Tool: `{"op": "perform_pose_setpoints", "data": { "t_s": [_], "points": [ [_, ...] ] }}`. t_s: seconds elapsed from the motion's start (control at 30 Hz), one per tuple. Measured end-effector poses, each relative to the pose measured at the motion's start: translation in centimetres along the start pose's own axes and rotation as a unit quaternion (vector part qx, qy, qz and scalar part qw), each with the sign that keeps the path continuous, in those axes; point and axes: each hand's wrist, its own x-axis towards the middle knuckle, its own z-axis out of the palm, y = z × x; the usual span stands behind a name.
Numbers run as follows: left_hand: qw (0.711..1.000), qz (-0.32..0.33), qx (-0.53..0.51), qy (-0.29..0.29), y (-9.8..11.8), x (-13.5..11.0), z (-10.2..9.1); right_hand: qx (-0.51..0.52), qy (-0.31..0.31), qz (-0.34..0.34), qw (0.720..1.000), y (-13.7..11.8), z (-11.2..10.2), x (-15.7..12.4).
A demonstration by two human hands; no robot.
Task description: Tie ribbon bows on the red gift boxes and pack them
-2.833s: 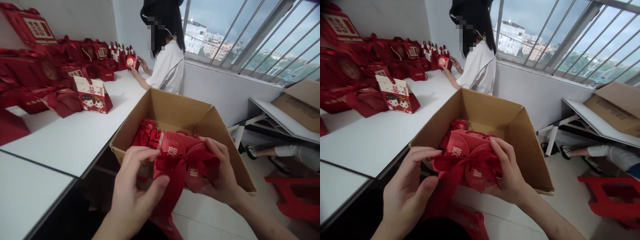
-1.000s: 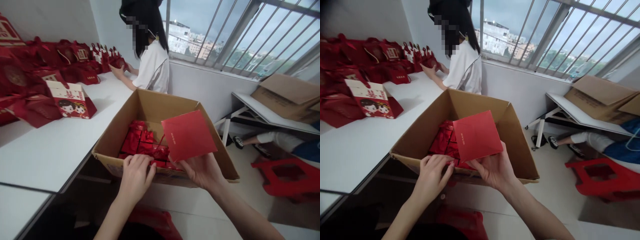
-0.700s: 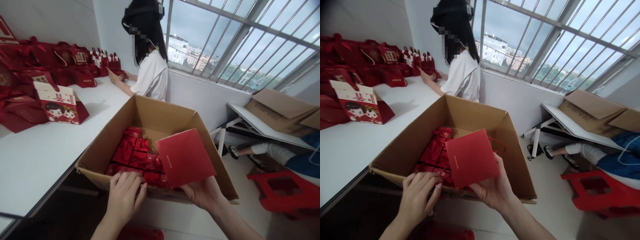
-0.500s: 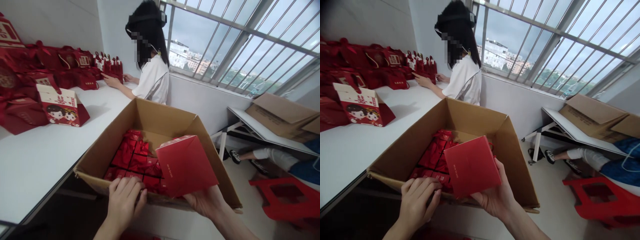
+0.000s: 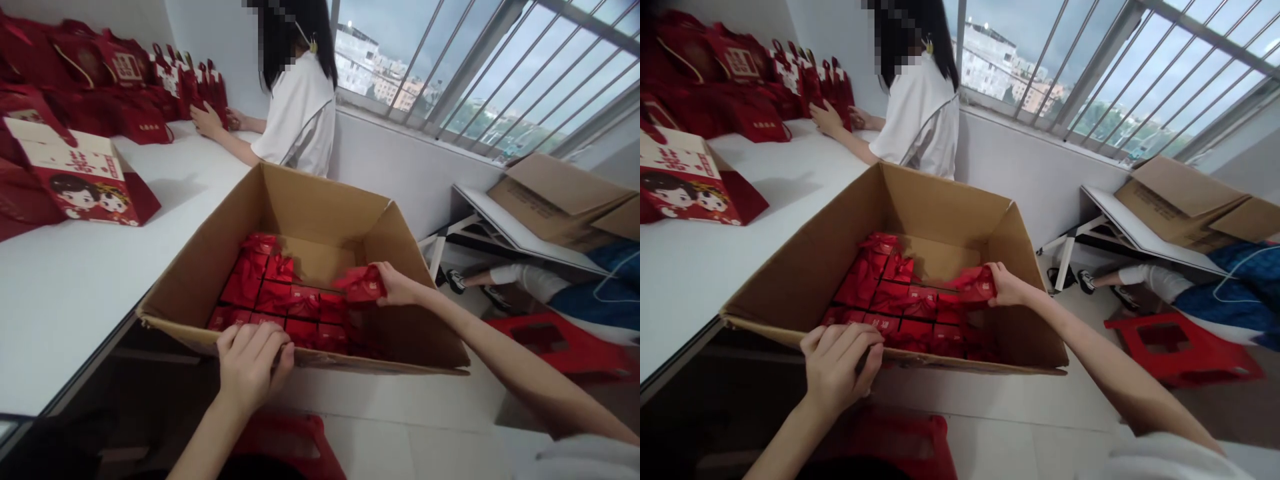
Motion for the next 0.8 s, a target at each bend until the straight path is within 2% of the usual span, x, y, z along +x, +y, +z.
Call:
{"op": "perform_pose_setpoints", "data": {
  "t_s": [0.13,0.27,0.4,0.47,0.67,0.8],
  "points": [
    [1.000,-0.009,-0.001,-0.006,0.1,-0.1,-0.1,-0.034,-0.089,0.010,0.995,2.2,2.7,2.1],
    [1.000,-0.006,0.004,0.001,0.1,-0.2,-0.1,-0.069,-0.145,0.030,0.987,2.9,4.1,3.0],
    [1.000,-0.008,-0.004,-0.010,0.1,-0.2,-0.2,-0.079,-0.259,0.058,0.961,3.3,5.2,3.6],
    [1.000,-0.011,-0.013,-0.016,0.2,-0.2,-0.3,-0.079,-0.294,0.066,0.950,3.2,5.7,4.2],
    [0.999,-0.040,-0.027,0.000,0.8,0.1,-0.5,-0.069,-0.290,0.090,0.950,2.1,7.4,5.9],
    [0.998,-0.051,-0.042,-0.001,1.0,0.0,-0.2,-0.021,-0.293,0.084,0.952,1.0,8.3,5.0]
  ]
}}
